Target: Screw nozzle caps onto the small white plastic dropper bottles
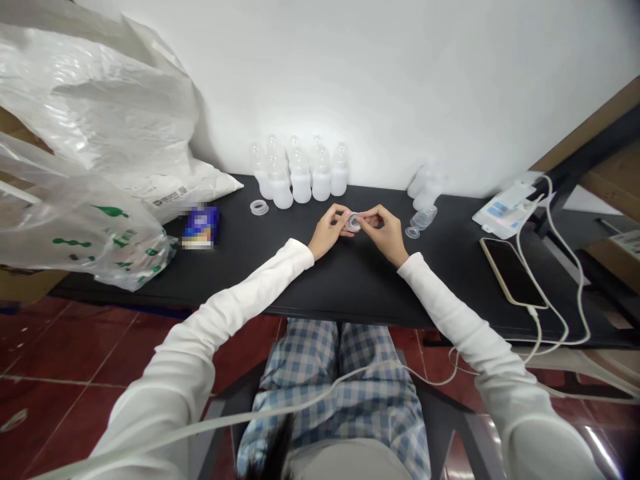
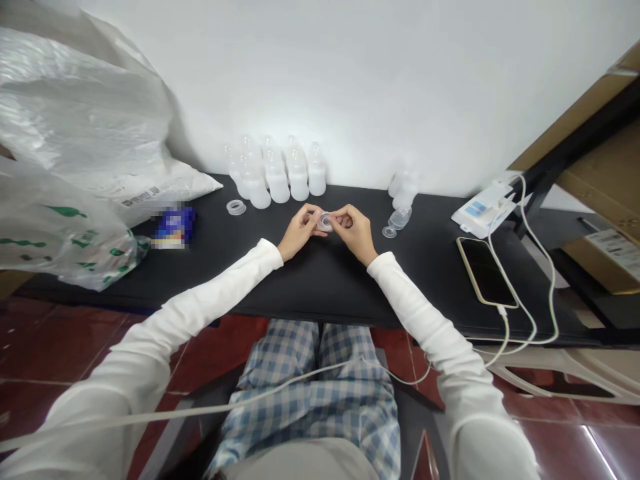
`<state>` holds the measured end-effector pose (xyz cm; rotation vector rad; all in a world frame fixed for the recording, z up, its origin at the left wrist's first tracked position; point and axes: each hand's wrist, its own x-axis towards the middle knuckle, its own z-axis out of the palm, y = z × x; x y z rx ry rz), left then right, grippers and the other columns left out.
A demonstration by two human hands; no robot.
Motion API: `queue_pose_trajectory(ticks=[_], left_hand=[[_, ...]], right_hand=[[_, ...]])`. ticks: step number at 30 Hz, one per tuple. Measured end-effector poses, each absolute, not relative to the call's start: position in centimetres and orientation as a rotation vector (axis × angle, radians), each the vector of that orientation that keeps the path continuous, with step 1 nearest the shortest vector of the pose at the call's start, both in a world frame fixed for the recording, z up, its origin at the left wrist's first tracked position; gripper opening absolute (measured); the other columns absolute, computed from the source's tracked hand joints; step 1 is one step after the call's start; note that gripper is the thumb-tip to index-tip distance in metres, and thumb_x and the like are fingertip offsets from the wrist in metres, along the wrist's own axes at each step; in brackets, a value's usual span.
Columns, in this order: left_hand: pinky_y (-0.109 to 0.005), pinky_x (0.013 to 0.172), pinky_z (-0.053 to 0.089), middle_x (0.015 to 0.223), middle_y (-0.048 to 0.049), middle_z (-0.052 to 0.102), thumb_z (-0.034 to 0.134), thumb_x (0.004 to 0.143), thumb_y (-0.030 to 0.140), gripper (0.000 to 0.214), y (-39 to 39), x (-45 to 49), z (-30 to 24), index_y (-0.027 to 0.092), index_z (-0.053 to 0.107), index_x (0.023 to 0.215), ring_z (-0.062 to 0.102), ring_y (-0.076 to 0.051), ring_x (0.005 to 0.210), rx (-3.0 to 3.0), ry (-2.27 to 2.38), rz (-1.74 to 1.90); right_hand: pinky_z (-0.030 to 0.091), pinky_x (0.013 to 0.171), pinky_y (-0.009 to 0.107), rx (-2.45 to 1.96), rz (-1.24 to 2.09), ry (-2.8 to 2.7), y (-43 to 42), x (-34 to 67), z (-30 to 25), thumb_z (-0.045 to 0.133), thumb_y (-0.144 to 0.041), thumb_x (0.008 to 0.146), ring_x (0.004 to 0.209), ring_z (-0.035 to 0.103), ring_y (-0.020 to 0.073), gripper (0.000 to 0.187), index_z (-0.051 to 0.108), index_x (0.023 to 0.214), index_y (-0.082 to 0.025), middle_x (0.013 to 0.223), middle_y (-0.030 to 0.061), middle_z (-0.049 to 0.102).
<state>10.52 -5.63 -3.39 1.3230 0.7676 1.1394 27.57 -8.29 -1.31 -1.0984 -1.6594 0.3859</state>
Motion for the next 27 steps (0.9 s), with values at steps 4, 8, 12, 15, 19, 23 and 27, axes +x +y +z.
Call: queue_pose_trajectory(ticks=[4, 8, 12, 15, 19, 23, 27], left_hand=[[-0.028, 0.075, 0.064, 0.083, 0.0001, 0.070, 0.077, 0.081, 0.060, 0.051, -5.8, 10.6, -3.6, 0.019, 0.060, 0.106, 0.076, -0.015, 0.077, 1.336, 0.696, 1.114], [-0.030, 0.080, 0.064, 0.087, -0.0010, 0.071, 0.086, 0.073, 0.055, 0.055, -5.7, 10.6, -3.8, 0.018, 0.065, 0.108, 0.075, -0.015, 0.081, 1.336, 0.621, 1.129], [-0.029, 0.079, 0.063, 0.091, -0.0023, 0.072, 0.083, 0.078, 0.053, 0.049, -5.3, 10.4, -4.0, 0.018, 0.068, 0.109, 0.074, -0.014, 0.081, 1.357, 0.627, 1.192], [-0.027, 0.075, 0.061, 0.090, -0.0015, 0.071, 0.083, 0.081, 0.047, 0.044, -5.1, 10.3, -4.2, 0.017, 0.068, 0.110, 0.072, -0.012, 0.076, 1.380, 0.680, 1.229], [-0.023, 0.065, 0.058, 0.073, 0.0022, 0.064, 0.084, 0.080, 0.042, 0.037, -5.1, 10.2, -4.2, 0.017, 0.070, 0.104, 0.069, -0.011, 0.067, 1.391, 0.747, 1.253], [-0.021, 0.060, 0.055, 0.067, 0.0029, 0.064, 0.085, 0.079, 0.038, 0.032, -5.2, 10.1, -3.9, 0.016, 0.073, 0.099, 0.065, -0.009, 0.062, 1.394, 0.779, 1.258], [-0.019, 0.056, 0.053, 0.062, 0.0042, 0.063, 0.085, 0.078, 0.031, 0.024, -5.2, 10.0, -3.8, 0.017, 0.075, 0.096, 0.062, -0.008, 0.056, 1.412, 0.847, 1.263]], right_hand=[[0.040, 0.063, 0.029, -1.116, 0.326, -1.653, -8.3, 27.3, -1.7, 0.074, -0.045, 0.088, 0.062, 0.046, 0.0112, 0.029, 0.060, 0.077, -0.022, 0.068, -0.0040, 0.052], [0.038, 0.062, 0.029, -1.119, 0.302, -1.641, -8.2, 27.4, -1.5, 0.073, -0.047, 0.089, 0.063, 0.043, 0.0114, 0.030, 0.058, 0.080, -0.023, 0.070, -0.0043, 0.048], [0.040, 0.061, 0.028, -1.135, 0.382, -1.631, -8.0, 27.4, -1.7, 0.070, -0.055, 0.089, 0.061, 0.043, 0.0110, 0.035, 0.057, 0.099, -0.024, 0.074, -0.0048, 0.050], [0.041, 0.061, 0.028, -1.146, 0.436, -1.683, -8.0, 27.2, -2.1, 0.061, -0.060, 0.093, 0.060, 0.045, 0.0109, 0.038, 0.059, 0.102, -0.024, 0.072, -0.0043, 0.053], [0.043, 0.060, 0.028, -1.152, 0.490, -1.708, -8.1, 26.8, -2.3, 0.056, -0.065, 0.094, 0.060, 0.051, 0.0123, 0.042, 0.060, 0.095, -0.023, 0.068, -0.0031, 0.056], [0.045, 0.060, 0.028, -1.159, 0.489, -1.699, -8.4, 26.4, -2.2, 0.059, -0.063, 0.092, 0.060, 0.053, 0.0126, 0.040, 0.056, 0.087, -0.024, 0.068, -0.0024, 0.058], [0.044, 0.060, 0.028, -1.152, 0.513, -1.688, -8.5, 26.0, -2.3, 0.059, -0.062, 0.092, 0.060, 0.052, 0.0126, 0.039, 0.052, 0.084, -0.025, 0.067, -0.0029, 0.057]])
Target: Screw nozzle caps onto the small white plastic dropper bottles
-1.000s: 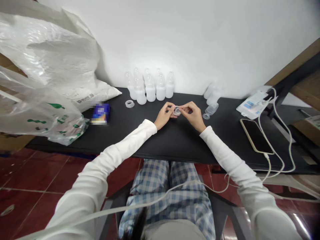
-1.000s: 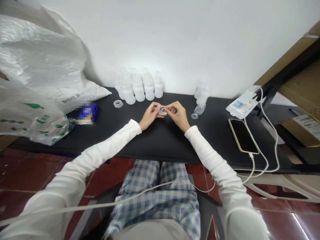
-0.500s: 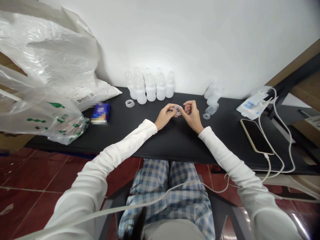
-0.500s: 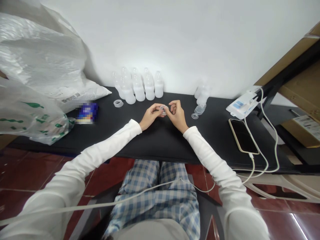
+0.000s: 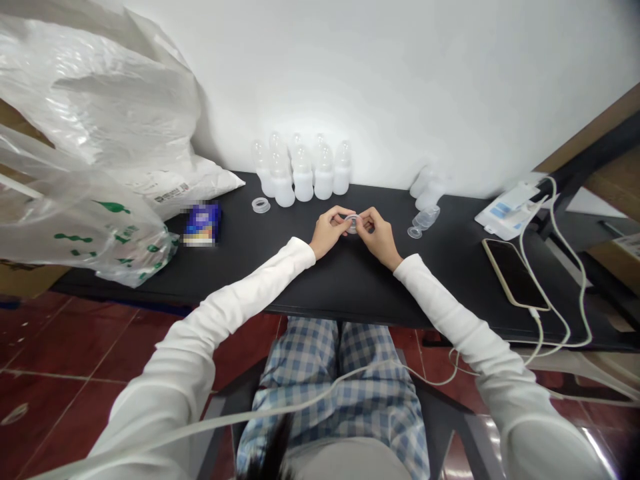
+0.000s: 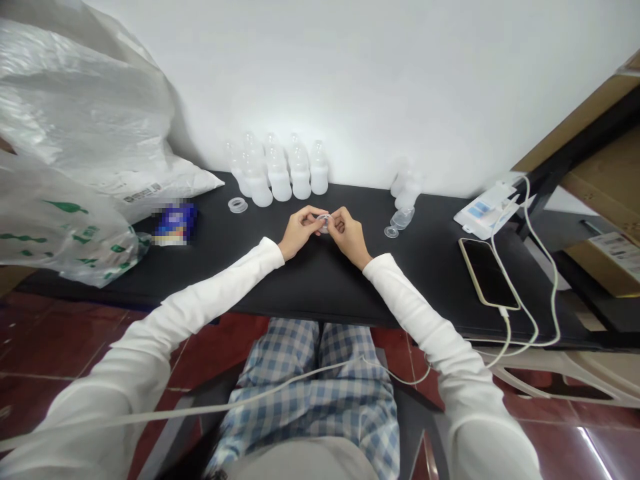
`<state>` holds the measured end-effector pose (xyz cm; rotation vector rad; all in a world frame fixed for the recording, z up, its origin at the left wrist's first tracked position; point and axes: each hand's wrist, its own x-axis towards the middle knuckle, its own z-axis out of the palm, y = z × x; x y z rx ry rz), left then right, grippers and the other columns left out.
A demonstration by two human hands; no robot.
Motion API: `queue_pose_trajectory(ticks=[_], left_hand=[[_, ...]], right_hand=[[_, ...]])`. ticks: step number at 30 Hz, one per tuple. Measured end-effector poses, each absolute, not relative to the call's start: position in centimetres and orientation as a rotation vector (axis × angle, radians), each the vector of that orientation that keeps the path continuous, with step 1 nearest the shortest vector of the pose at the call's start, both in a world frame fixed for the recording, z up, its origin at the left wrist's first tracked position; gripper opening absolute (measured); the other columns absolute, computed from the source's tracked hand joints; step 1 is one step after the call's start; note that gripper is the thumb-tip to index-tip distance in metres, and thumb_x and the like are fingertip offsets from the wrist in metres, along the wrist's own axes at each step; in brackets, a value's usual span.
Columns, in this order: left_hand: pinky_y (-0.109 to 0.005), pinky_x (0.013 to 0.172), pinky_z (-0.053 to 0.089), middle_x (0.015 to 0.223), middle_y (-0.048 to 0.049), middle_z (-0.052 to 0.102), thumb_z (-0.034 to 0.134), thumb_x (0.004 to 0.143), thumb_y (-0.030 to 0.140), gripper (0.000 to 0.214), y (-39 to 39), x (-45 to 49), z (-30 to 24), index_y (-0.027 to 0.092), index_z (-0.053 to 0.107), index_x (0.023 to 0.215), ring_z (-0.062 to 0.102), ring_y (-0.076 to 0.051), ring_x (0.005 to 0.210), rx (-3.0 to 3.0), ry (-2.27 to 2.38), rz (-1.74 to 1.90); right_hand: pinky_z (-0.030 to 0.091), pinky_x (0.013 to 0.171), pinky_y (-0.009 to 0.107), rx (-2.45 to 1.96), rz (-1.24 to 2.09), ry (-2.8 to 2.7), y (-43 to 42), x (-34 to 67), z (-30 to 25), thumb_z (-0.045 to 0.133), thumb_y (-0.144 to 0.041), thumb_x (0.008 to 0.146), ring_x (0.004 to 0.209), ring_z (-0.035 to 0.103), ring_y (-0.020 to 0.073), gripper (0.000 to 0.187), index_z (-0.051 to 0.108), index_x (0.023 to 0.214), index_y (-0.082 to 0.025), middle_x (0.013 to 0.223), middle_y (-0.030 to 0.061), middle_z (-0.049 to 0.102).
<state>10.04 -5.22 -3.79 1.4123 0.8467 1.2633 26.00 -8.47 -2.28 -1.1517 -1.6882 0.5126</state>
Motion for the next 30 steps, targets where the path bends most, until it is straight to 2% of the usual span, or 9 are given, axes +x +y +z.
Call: queue_pose_trajectory(ticks=[4, 9, 14, 18, 25, 30], left_hand=[[-0.018, 0.052, 0.048, 0.057, 0.0059, 0.060, 0.085, 0.076, 0.024, 0.020, -5.1, 10.1, -3.9, 0.017, 0.076, 0.092, 0.057, -0.006, 0.050, 1.418, 0.915, 1.282], [-0.020, 0.054, 0.051, 0.061, 0.0039, 0.063, 0.085, 0.075, 0.031, 0.025, -5.2, 10.0, -3.8, 0.017, 0.076, 0.095, 0.059, -0.008, 0.055, 1.400, 0.885, 1.266], [-0.023, 0.072, 0.058, 0.078, 0.0001, 0.069, 0.083, 0.080, 0.034, 0.031, -5.4, 10.1, -3.9, 0.017, 0.073, 0.104, 0.067, -0.010, 0.071, 1.376, 0.788, 1.220], [-0.023, 0.079, 0.058, 0.088, -0.0005, 0.069, 0.088, 0.073, 0.026, 0.033, -5.3, 10.3, -4.1, 0.017, 0.068, 0.098, 0.066, -0.009, 0.079, 1.341, 0.809, 1.284], [-0.025, 0.080, 0.057, 0.080, 0.0000, 0.068, 0.085, 0.074, 0.018, 0.025, -5.1, 10.2, -4.3, 0.016, 0.067, 0.091, 0.066, -0.010, 0.076, 1.368, 0.894, 1.279], [-0.024, 0.078, 0.055, 0.076, 0.0017, 0.069, 0.082, 0.072, 0.013, 0.022, -5.3, 10.3, -4.2, 0.018, 0.068, 0.089, 0.066, -0.009, 0.074, 1.398, 0.983, 1.305]], right_hand=[[0.045, 0.062, 0.028, -1.134, 0.563, -1.668, -8.5, 25.8, -2.4, 0.060, -0.061, 0.092, 0.062, 0.052, 0.0129, 0.039, 0.053, 0.083, -0.024, 0.068, -0.0022, 0.059], [0.045, 0.062, 0.028, -1.136, 0.584, -1.656, -8.4, 25.8, -2.5, 0.062, -0.061, 0.091, 0.062, 0.052, 0.0129, 0.038, 0.053, 0.083, -0.024, 0.067, -0.0030, 0.057], [0.047, 0.065, 0.029, -1.172, 0.579, -1.585, -8.2, 26.3, -2.7, 0.062, -0.063, 0.090, 0.065, 0.058, 0.0136, 0.040, 0.054, 0.086, -0.024, 0.071, -0.0021, 0.061], [0.053, 0.072, 0.032, -1.127, 0.669, -1.564, -7.8, 26.8, -3.0, 0.064, -0.070, 0.086, 0.072, 0.064, 0.0152, 0.047, 0.057, 0.095, -0.024, 0.081, 0.0007, 0.068], [0.053, 0.071, 0.032, -1.116, 0.641, -1.603, -7.7, 26.7, -3.2, 0.063, -0.075, 0.083, 0.072, 0.063, 0.0156, 0.052, 0.052, 0.088, -0.025, 0.079, 0.0008, 0.066], [0.051, 0.070, 0.032, -1.135, 0.626, -1.620, -7.8, 26.5, -3.1, 0.065, -0.070, 0.085, 0.070, 0.061, 0.0151, 0.047, 0.051, 0.086, -0.025, 0.076, -0.0005, 0.064]])
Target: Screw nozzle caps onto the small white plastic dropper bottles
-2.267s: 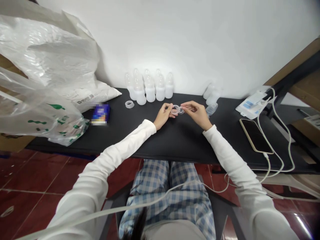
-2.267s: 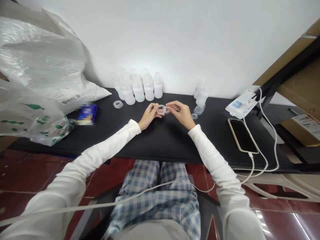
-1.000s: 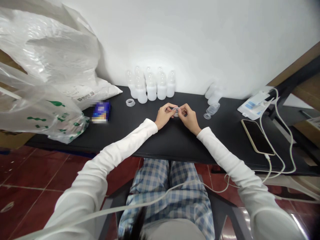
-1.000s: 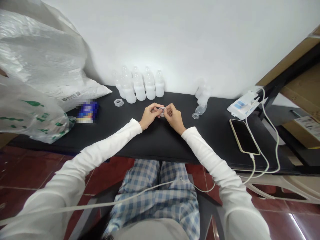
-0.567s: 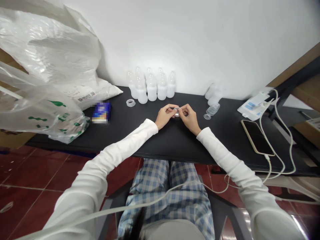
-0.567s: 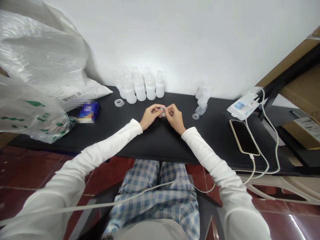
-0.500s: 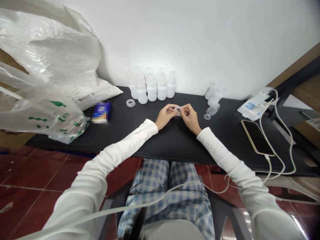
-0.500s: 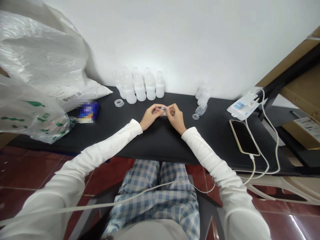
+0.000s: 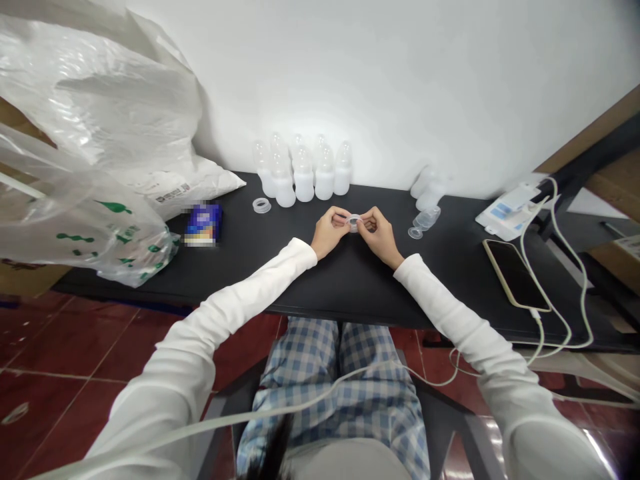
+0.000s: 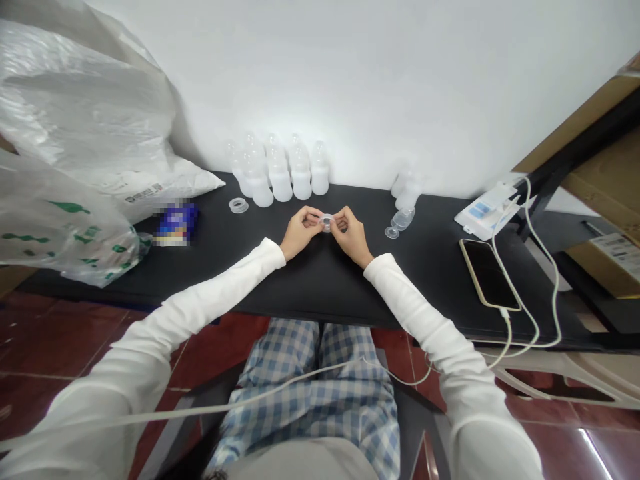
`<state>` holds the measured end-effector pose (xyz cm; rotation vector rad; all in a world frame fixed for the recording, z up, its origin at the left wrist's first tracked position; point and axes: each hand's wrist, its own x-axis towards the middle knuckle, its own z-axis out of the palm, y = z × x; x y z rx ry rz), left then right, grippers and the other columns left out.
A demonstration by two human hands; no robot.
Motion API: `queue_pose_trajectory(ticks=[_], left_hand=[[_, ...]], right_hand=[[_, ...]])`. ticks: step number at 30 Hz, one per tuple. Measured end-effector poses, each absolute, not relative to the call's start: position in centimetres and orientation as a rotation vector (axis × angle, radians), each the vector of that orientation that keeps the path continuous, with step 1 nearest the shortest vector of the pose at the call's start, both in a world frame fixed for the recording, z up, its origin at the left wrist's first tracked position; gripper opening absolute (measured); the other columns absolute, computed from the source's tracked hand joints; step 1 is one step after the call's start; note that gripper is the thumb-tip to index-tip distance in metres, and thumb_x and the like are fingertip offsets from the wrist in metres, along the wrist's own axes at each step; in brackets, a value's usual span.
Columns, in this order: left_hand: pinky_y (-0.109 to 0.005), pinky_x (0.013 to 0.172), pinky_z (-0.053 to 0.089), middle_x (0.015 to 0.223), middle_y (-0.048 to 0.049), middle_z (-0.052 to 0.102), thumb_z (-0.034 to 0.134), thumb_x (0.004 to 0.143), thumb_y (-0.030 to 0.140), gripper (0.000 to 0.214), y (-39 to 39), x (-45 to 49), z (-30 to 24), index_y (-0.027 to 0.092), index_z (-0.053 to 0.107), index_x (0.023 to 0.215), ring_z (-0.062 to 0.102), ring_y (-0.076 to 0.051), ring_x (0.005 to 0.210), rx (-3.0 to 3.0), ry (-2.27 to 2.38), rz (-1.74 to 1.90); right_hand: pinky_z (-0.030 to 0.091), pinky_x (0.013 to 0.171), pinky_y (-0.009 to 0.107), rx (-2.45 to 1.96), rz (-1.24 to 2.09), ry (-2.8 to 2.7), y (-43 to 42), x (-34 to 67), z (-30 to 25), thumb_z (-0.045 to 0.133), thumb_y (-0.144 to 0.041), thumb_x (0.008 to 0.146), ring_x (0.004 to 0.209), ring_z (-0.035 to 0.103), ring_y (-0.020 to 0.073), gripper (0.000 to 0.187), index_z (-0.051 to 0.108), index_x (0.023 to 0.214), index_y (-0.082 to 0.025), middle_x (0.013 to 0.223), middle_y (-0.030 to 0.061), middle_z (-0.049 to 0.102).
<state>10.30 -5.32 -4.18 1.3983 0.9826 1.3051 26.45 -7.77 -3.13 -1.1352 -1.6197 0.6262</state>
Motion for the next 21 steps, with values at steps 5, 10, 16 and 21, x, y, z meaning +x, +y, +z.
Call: queue_pose_trajectory(ticks=[5, 10, 16, 21], left_hand=[[-0.024, 0.075, 0.055, 0.073, 0.0032, 0.068, 0.078, 0.075, 0.009, 0.020, -5.8, 10.3, -3.6, 0.018, 0.068, 0.089, 0.066, -0.009, 0.071, 1.445, 1.039, 1.316], [-0.023, 0.073, 0.054, 0.071, 0.0043, 0.066, 0.077, 0.077, 0.010, 0.018, -6.0, 10.3, -3.4, 0.019, 0.067, 0.090, 0.066, -0.009, 0.069, 1.495, 1.040, 1.328], [-0.023, 0.074, 0.055, 0.075, 0.0036, 0.065, 0.079, 0.077, 0.015, 0.018, -5.7, 9.8, -3.4, 0.019, 0.066, 0.089, 0.065, -0.009, 0.070, 1.523, 0.956, 1.340], [-0.024, 0.076, 0.055, 0.086, -0.0009, 0.071, 0.081, 0.077, 0.025, 0.020, -5.3, 9.3, -3.3, 0.018, 0.065, 0.088, 0.068, -0.011, 0.079, 1.534, 0.822, 1.340]], right_hand=[[0.050, 0.069, 0.031, -1.127, 0.592, -1.622, -8.0, 26.3, -2.8, 0.066, -0.064, 0.087, 0.069, 0.060, 0.0147, 0.042, 0.050, 0.085, -0.025, 0.074, -0.0010, 0.063], [0.051, 0.068, 0.032, -1.125, 0.585, -1.614, -8.0, 26.1, -2.8, 0.066, -0.064, 0.087, 0.067, 0.060, 0.0148, 0.043, 0.048, 0.084, -0.025, 0.073, -0.0015, 0.062], [0.053, 0.072, 0.032, -1.078, 0.692, -1.593, -7.6, 26.3, -3.6, 0.068, -0.075, 0.080, 0.073, 0.063, 0.0153, 0.054, 0.049, 0.094, -0.026, 0.080, -0.0009, 0.064], [0.057, 0.082, 0.036, -1.024, 0.900, -1.532, -7.5, 26.7, -3.5, 0.064, -0.083, 0.078, 0.085, 0.066, 0.0175, 0.063, 0.054, 0.109, -0.029, 0.091, 0.0005, 0.068]])
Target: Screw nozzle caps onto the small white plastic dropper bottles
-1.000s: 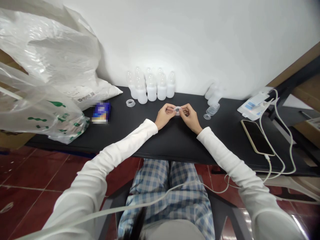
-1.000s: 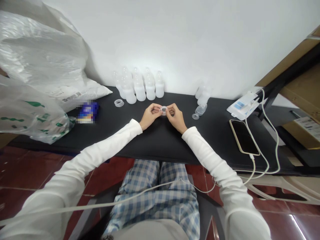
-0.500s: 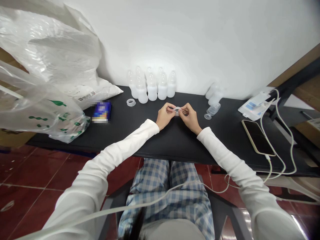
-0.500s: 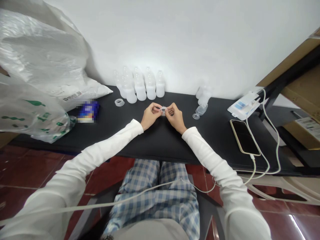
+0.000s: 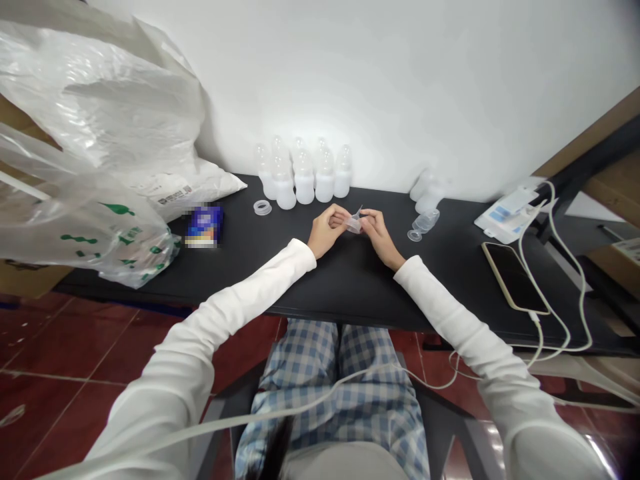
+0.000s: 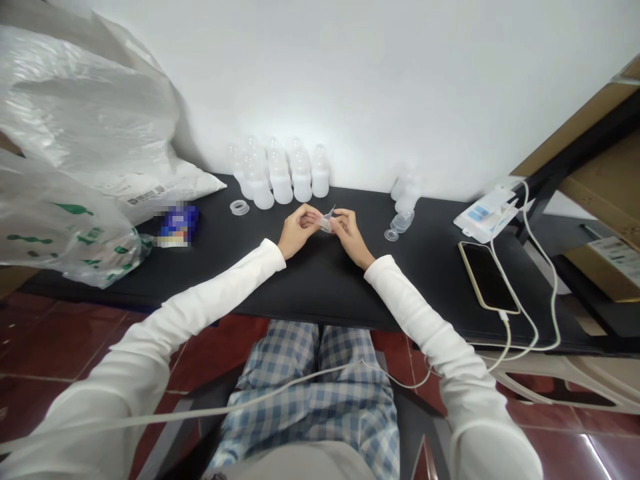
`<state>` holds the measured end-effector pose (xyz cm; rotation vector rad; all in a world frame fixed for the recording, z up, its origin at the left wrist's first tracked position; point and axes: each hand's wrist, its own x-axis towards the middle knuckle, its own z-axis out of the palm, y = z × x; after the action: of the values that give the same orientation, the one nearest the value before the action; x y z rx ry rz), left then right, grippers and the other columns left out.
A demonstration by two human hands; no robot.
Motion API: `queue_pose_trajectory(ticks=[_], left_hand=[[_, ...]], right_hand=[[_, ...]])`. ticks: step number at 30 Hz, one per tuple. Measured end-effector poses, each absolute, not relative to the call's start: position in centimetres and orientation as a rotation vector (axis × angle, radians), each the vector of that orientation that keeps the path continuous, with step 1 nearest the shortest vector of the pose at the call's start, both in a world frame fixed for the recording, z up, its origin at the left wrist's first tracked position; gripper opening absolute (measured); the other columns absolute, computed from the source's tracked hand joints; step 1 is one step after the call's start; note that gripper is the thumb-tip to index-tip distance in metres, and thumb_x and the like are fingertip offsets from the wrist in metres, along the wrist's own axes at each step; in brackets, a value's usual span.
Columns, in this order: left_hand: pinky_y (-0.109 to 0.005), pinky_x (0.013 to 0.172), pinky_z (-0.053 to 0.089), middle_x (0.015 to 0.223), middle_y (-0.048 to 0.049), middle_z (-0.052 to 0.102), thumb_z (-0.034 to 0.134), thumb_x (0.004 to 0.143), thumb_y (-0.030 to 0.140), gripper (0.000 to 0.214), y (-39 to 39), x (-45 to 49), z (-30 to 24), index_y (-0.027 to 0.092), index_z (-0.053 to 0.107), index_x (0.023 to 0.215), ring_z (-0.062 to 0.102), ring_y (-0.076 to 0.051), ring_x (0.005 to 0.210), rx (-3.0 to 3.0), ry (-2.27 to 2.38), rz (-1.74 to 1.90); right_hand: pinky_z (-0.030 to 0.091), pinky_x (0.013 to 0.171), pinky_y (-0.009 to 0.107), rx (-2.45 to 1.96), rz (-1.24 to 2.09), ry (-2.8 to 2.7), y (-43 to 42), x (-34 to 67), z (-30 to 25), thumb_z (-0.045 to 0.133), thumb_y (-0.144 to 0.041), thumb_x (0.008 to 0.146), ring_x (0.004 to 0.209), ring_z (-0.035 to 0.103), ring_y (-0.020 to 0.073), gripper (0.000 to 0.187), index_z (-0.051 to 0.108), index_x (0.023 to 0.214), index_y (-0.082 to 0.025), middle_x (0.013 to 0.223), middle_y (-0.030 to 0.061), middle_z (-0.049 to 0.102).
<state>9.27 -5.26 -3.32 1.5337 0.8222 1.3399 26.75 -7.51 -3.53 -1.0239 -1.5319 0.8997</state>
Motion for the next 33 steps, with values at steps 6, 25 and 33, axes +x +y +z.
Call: queue_pose_trajectory(ticks=[6, 25, 33], left_hand=[[-0.024, 0.076, 0.052, 0.098, -0.0039, 0.073, 0.075, 0.082, 0.022, 0.019, -5.3, 9.2, -3.4, 0.020, 0.062, 0.095, 0.070, -0.014, 0.090, 1.685, 0.822, 1.278], [-0.037, 0.091, 0.050, 0.093, -0.0037, 0.067, 0.057, 0.086, 0.009, 0.016, -3.2, 10.9, -3.9, 0.021, 0.067, 0.088, 0.060, -0.019, 0.090, 2.155, 0.967, 0.896], [-0.038, 0.095, 0.049, 0.094, -0.0044, 0.063, 0.056, 0.087, 0.008, 0.018, -3.2, 10.5, -3.9, 0.020, 0.068, 0.086, 0.060, -0.020, 0.092, 2.191, 0.922, 0.862]], right_hand=[[0.056, 0.077, 0.035, -1.041, 0.923, -1.515, -7.4, 26.8, -3.0, 0.069, -0.076, 0.078, 0.082, 0.064, 0.0176, 0.056, 0.068, 0.095, -0.024, 0.092, 0.0033, 0.071], [0.054, 0.083, 0.042, -1.335, -0.250, -1.347, -5.2, 37.4, 2.1, 0.058, -0.057, 0.096, 0.094, 0.060, 0.0214, 0.036, 0.062, 0.106, -0.023, 0.110, 0.0088, 0.055], [0.054, 0.093, 0.046, -1.514, -0.232, -1.407, 0.2, 44.9, 2.8, 0.062, -0.052, 0.092, 0.106, 0.060, 0.0242, 0.035, 0.065, 0.109, -0.021, 0.113, 0.0113, 0.055]])
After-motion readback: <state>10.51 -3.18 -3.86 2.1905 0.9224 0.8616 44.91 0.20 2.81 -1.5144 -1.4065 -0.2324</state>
